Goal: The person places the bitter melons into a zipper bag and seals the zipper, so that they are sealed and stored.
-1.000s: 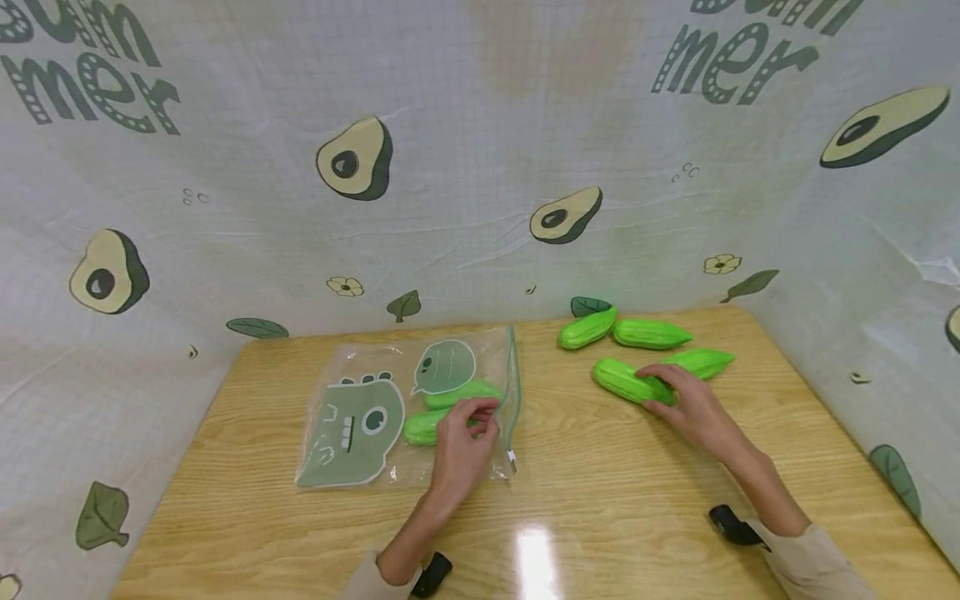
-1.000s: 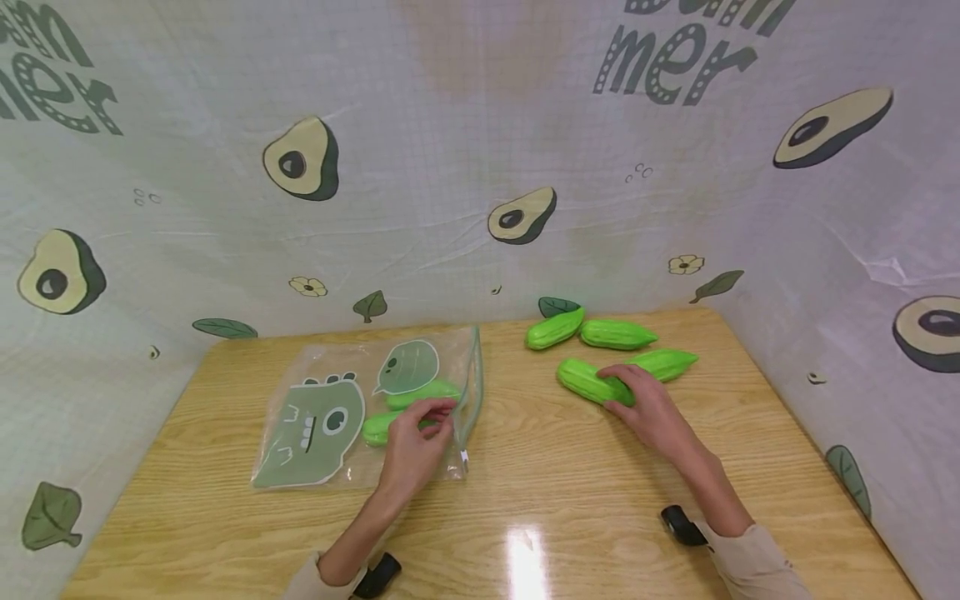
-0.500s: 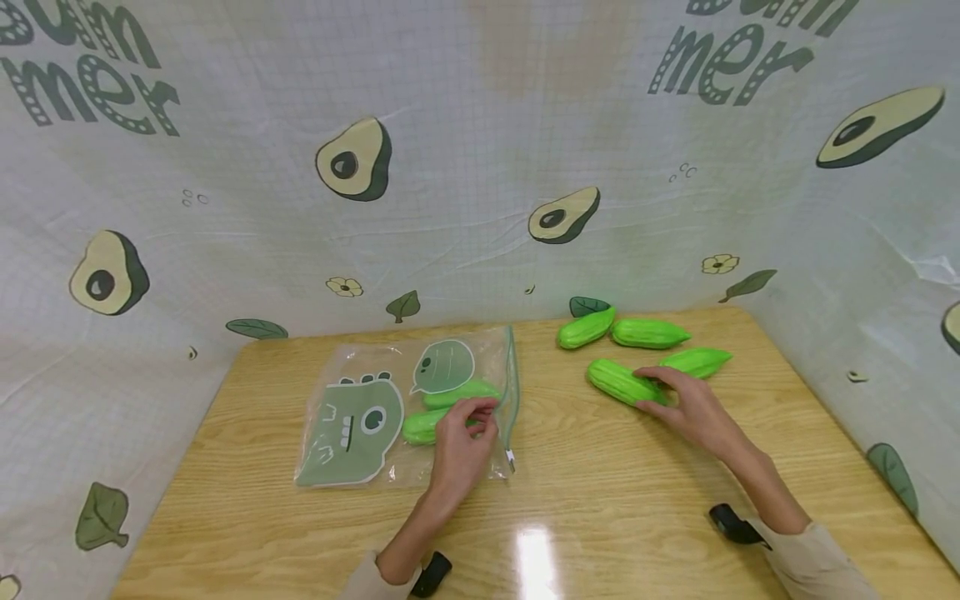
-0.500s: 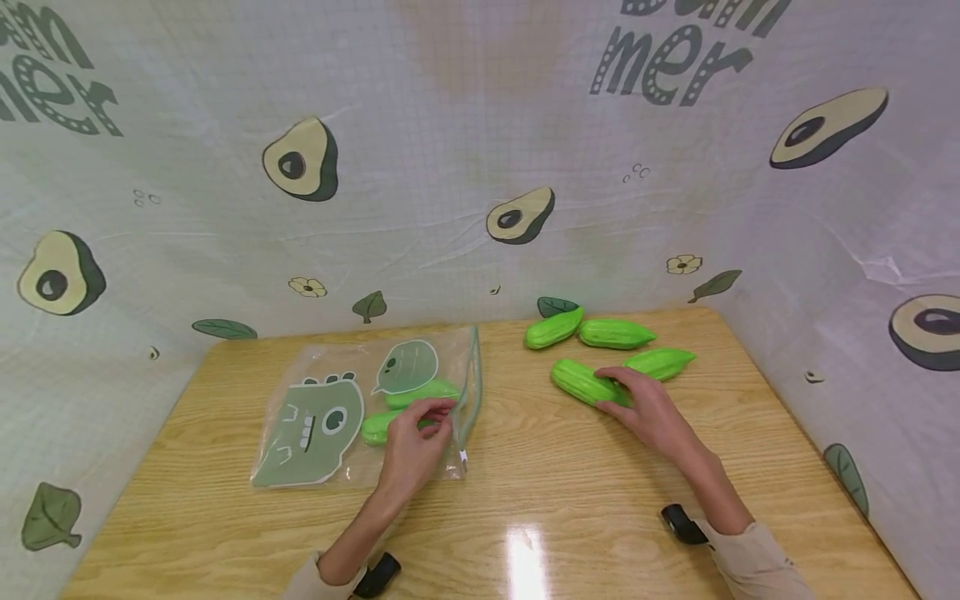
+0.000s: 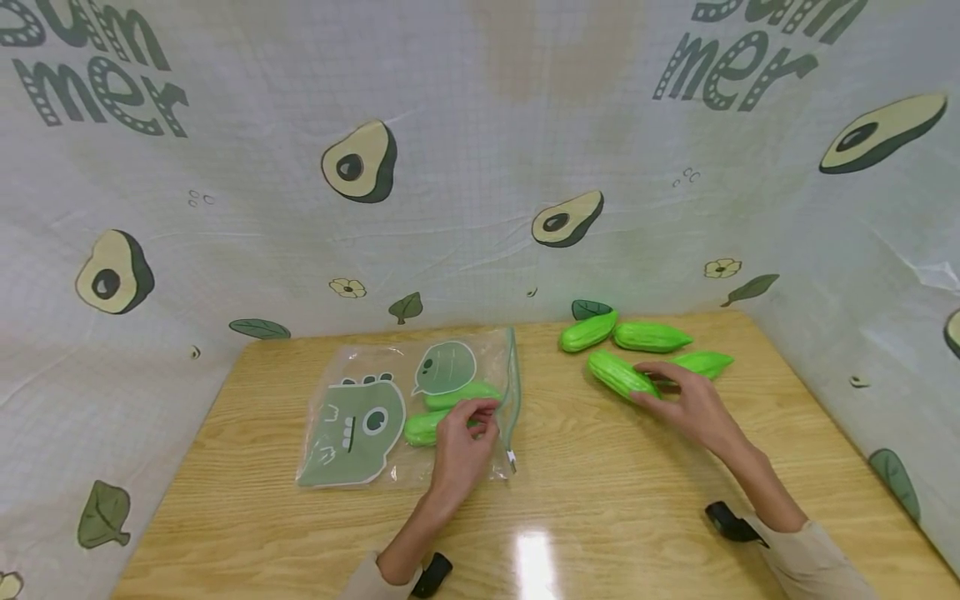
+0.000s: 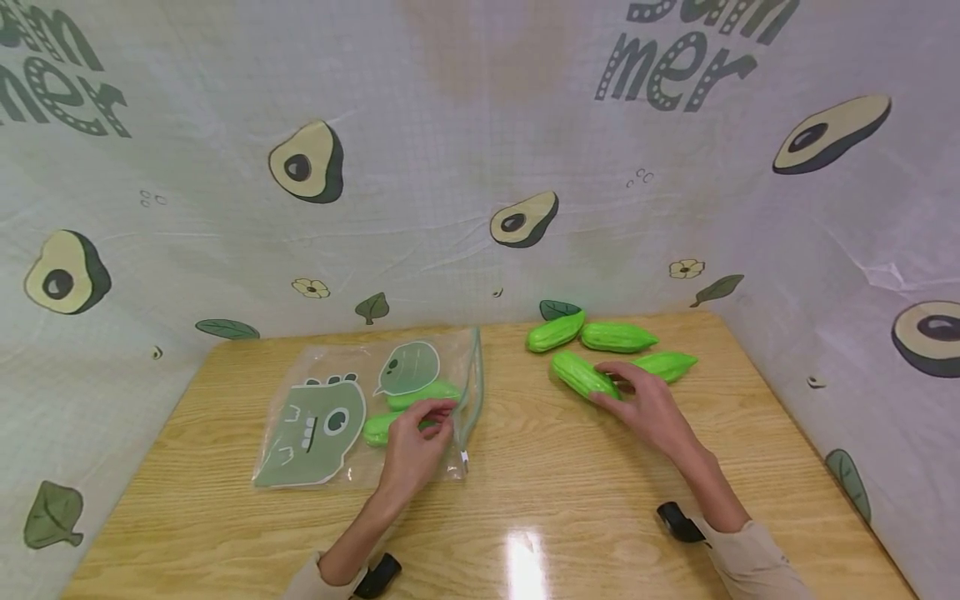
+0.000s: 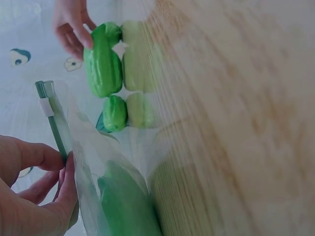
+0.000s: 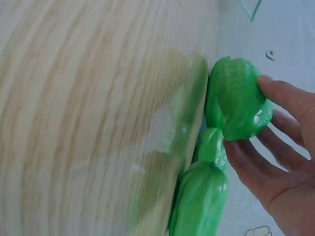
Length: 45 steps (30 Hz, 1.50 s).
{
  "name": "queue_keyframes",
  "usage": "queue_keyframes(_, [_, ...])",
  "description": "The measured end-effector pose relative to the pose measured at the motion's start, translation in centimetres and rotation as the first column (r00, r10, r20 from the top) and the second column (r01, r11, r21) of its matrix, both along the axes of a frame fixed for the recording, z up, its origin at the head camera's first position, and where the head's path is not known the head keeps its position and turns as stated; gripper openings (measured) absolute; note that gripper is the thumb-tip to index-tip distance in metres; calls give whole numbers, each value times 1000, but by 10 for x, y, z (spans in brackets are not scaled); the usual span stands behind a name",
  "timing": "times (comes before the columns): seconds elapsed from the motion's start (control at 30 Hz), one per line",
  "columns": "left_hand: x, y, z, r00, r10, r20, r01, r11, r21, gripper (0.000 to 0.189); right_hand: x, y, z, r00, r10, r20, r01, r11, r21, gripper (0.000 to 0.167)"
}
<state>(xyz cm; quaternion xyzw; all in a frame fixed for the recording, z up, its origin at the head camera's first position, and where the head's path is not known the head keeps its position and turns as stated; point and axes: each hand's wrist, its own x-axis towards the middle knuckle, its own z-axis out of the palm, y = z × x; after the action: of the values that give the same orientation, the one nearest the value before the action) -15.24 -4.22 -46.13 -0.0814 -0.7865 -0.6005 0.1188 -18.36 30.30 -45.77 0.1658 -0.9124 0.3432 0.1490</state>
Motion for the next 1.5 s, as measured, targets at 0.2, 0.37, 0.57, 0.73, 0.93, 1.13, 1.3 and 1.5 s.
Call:
queue_keyframes(0.2, [0, 0, 0, 1000, 0, 17, 0, 1000, 2, 23, -2, -6, 2, 1000, -3, 3, 3, 998, -66, 39])
queue_keyframes(0.37, [0, 0, 1, 1000, -4, 17, 3, 1000, 6, 23, -5, -10, 3, 1000, -9, 0, 9, 996, -87, 40])
queue_keyframes(0.57, [-1, -1, -1, 1000, -2, 8, 2, 1000, 0, 24, -8, -14, 1, 999, -4, 50, 10, 993, -114, 42])
queue_keyframes(0.73, [0, -1, -1, 1000, -5, -1, 5, 1000, 11, 24, -10, -16, -1, 997, 12, 74, -2, 990, -139, 43])
queue_keyframes(0.93, [-1, -1, -4, 998, 2, -56, -2, 1000, 2, 23, -11, -22, -1, 996, 26, 85, -12, 987, -161, 43])
queue_keyframes(1.13, [-1, -1, -3, 999, 9, -36, -9, 1000, 1, 23, -12, -34, 5, 995, 50, 88, -33, 982, -187, 42])
queue_keyframes(1.3, [-1, -1, 0, 1000, 15, 17, -15, 1000, -10, 24, -17, -38, 3, 992, 67, 104, -45, 978, -202, 44])
queue_keyframes(1.5, [-1, -1, 0, 1000, 17, 4, -16, 999, -30, 23, -20, -44, 5, 987, 101, 124, -70, 969, -235, 43])
